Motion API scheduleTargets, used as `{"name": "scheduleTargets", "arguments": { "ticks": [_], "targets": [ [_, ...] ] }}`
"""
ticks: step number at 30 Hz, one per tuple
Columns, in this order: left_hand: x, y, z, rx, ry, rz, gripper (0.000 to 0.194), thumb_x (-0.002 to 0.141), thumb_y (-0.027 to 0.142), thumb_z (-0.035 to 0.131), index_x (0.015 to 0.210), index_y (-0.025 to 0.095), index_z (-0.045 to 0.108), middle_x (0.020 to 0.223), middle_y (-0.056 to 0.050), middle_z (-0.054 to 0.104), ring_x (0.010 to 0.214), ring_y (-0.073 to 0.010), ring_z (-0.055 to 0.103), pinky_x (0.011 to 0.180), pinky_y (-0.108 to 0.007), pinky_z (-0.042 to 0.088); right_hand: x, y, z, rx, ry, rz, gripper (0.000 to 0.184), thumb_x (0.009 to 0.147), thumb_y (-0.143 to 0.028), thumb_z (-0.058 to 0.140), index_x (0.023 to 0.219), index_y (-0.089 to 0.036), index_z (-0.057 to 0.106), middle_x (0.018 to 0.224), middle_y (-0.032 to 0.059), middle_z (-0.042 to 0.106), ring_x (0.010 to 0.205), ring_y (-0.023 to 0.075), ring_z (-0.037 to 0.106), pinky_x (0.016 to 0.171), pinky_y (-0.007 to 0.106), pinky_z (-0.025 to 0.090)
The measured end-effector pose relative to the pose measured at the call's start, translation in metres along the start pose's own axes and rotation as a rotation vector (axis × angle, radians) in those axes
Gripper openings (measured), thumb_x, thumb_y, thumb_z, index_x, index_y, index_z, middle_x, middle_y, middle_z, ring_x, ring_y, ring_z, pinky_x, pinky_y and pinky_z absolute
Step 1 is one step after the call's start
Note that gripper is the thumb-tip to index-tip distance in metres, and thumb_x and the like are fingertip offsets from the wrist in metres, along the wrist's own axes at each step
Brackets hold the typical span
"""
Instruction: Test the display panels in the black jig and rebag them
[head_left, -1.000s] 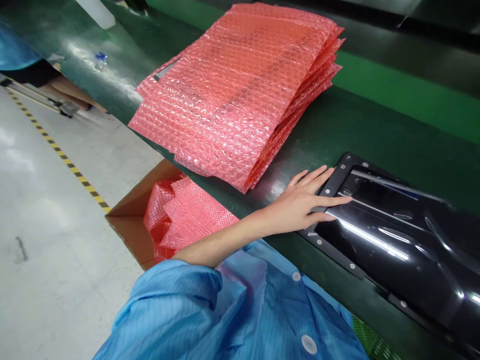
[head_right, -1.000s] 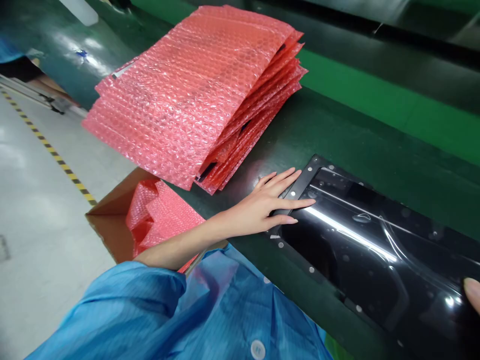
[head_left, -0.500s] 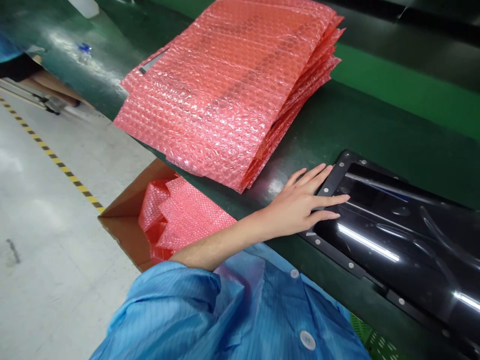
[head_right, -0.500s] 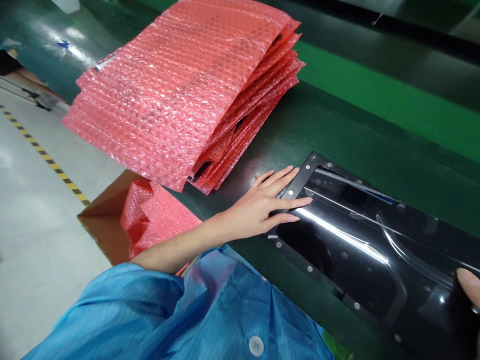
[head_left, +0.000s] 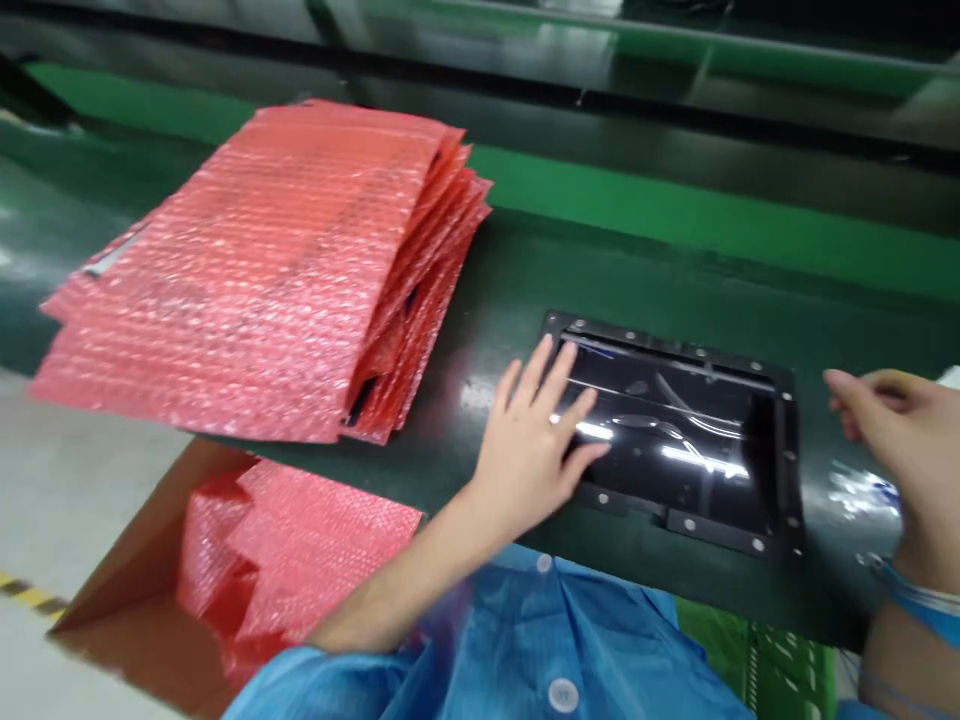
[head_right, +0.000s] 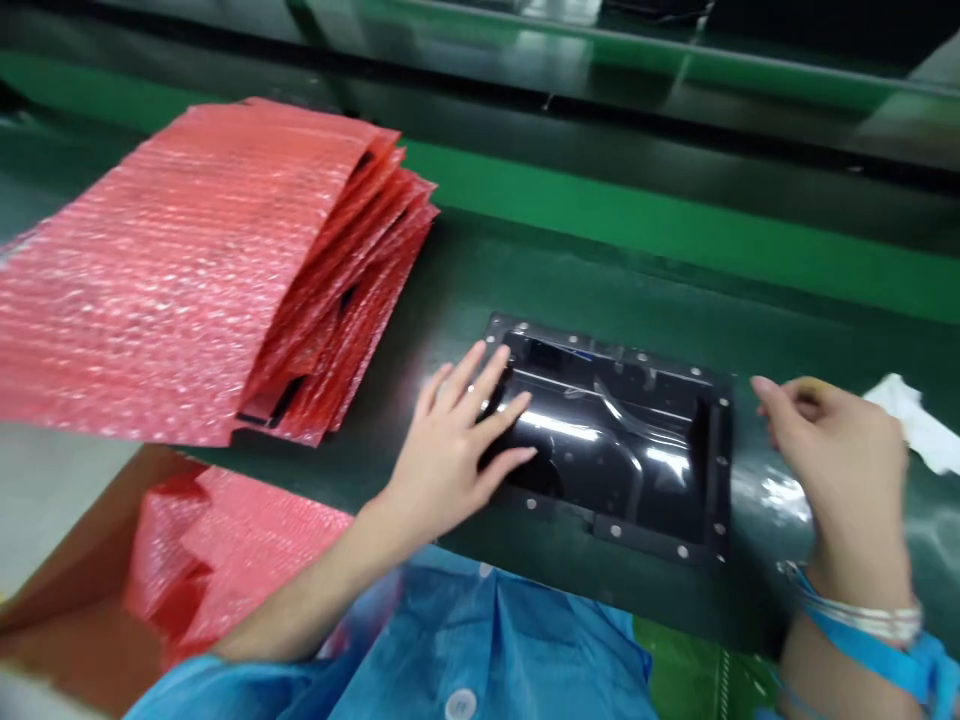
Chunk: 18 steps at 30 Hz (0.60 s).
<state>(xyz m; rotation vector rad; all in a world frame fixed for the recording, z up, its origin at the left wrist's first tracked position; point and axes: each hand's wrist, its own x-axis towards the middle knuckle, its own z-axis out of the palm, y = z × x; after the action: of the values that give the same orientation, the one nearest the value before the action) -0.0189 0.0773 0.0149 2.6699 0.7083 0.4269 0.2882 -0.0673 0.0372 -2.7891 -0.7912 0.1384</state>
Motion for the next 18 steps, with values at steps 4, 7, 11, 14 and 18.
{"name": "scheduleTargets", "arguments": {
  "ticks": [4,7,11,14,18],
  "targets": [
    [0.015,0.065,0.029,-0.078,-0.144,0.362,0.053,0.095,0.047,0.056,0.139,0.018,0.058,0.161,-0.010,0.039,0.151,-0.0344,0.030,0.120,-0.056,0.028,0.016,-0.021,-0.004,-0.083,-0.307,0.098,0.038,0.102,-0.041,0.065,0.071,-0.021,0.057,0.059,0.0010,0.060,0.061,0.0222,0.057,0.061,0.034,0.035],
    [0.023,0.095,0.049,-0.035,-0.231,0.495,0.049,0.098,0.048,0.052,0.137,0.020,0.061,0.155,-0.005,0.049,0.148,-0.0311,0.037,0.121,-0.049,0.029,0.024,-0.025,0.004,-0.064,-0.352,0.042,0.043,0.099,-0.049,0.070,0.070,-0.022,0.055,0.058,0.0003,0.059,0.067,0.0231,0.058,0.064,0.033,0.035],
    [0.027,0.102,0.060,0.046,-0.241,0.514,0.051,0.102,0.048,0.041,0.139,0.019,0.060,0.154,-0.005,0.050,0.146,-0.0310,0.040,0.117,-0.045,0.035,0.030,-0.026,0.016,-0.097,-0.342,-0.021,0.049,0.093,-0.055,0.075,0.067,-0.022,0.051,0.060,0.0018,0.057,0.069,0.0261,0.056,0.060,0.032,0.030],
    [0.028,0.104,0.060,0.082,-0.247,0.522,0.050,0.103,0.047,0.041,0.138,0.017,0.061,0.154,-0.006,0.050,0.145,-0.0325,0.041,0.114,-0.045,0.038,0.032,-0.026,0.019,-0.155,-0.301,-0.083,0.052,0.092,-0.062,0.071,0.066,-0.022,0.050,0.062,0.0027,0.056,0.067,0.0260,0.055,0.057,0.032,0.028],
    [0.033,0.101,0.056,0.061,-0.284,0.544,0.048,0.101,0.048,0.045,0.135,0.019,0.063,0.153,-0.005,0.052,0.144,-0.0321,0.042,0.115,-0.046,0.037,0.029,-0.025,0.021,-0.074,-0.271,-0.082,0.055,0.086,-0.064,0.073,0.064,-0.022,0.046,0.059,0.0025,0.053,0.065,0.0259,0.055,0.056,0.031,0.027]
  ]
}}
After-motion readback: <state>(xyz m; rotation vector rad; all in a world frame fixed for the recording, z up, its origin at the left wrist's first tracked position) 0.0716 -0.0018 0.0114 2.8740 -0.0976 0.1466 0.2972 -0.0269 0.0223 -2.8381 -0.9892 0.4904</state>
